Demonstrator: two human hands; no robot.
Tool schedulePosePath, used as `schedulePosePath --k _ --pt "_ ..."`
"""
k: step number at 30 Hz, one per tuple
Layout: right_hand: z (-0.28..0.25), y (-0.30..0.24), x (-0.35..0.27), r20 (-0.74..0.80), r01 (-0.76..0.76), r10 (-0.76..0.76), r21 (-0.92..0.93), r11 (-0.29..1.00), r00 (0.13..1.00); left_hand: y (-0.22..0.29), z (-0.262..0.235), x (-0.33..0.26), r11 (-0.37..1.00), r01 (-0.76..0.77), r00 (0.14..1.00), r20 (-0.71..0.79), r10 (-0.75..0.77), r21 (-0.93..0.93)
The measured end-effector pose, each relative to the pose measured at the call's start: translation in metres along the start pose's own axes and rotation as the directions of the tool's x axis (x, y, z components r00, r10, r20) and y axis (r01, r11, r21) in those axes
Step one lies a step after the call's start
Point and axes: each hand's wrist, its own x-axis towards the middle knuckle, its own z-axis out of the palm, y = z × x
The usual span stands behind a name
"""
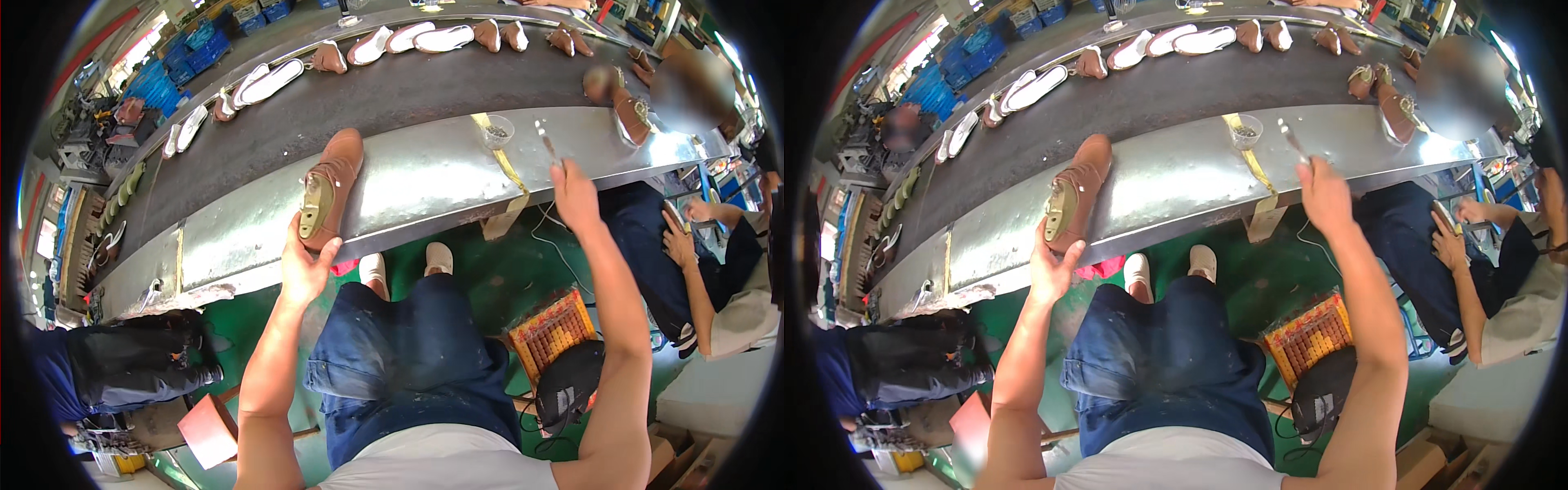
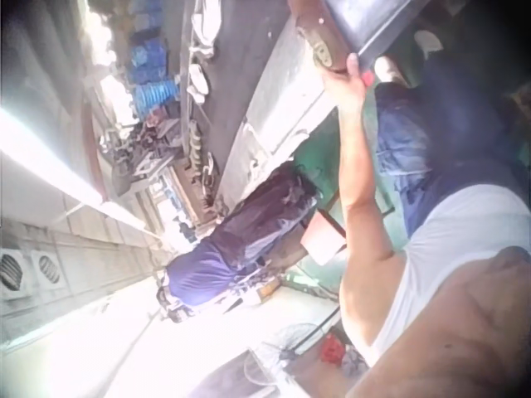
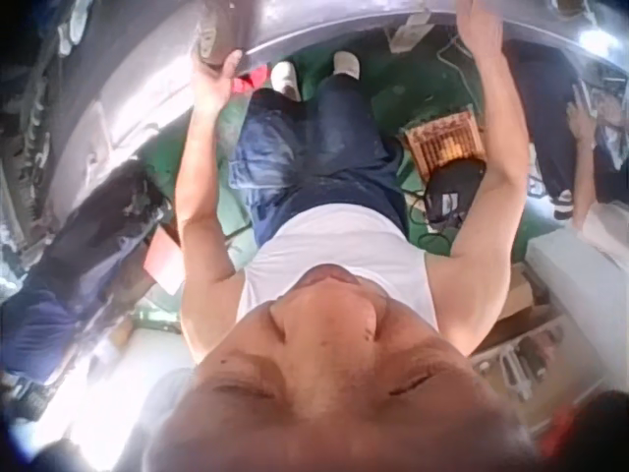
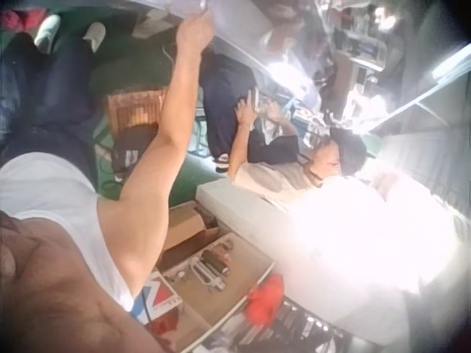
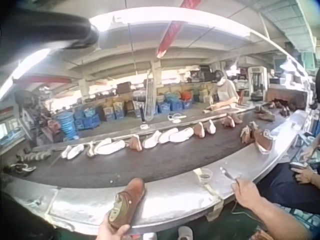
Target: Manually scraping and preparing the bottom edges of shoes picked from a conveyor belt using a handheld tool.
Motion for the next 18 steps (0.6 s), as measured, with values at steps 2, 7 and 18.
schedulePosePath --k 2,7,18 --pt "-0.002 0.013 0.033 0.024 0.004 -0.001 -0.134 0.991 1.000 0.012 0.001 0.015 0.993 -0.078 0.995 -0.058 0.083 0.086" --pt "0.037 0.054 0.073 -0.002 0.025 -0.027 -0.283 0.959 1.000 -0.006 0.027 0.108 0.987 -0.094 0.995 0.047 0.088 0.129" --pt "0.035 0.048 0.067 0.021 -0.048 0.052 -0.153 0.987 0.998 0.005 0.145 0.328 0.926 -0.278 0.770 0.636 0.057 0.254"
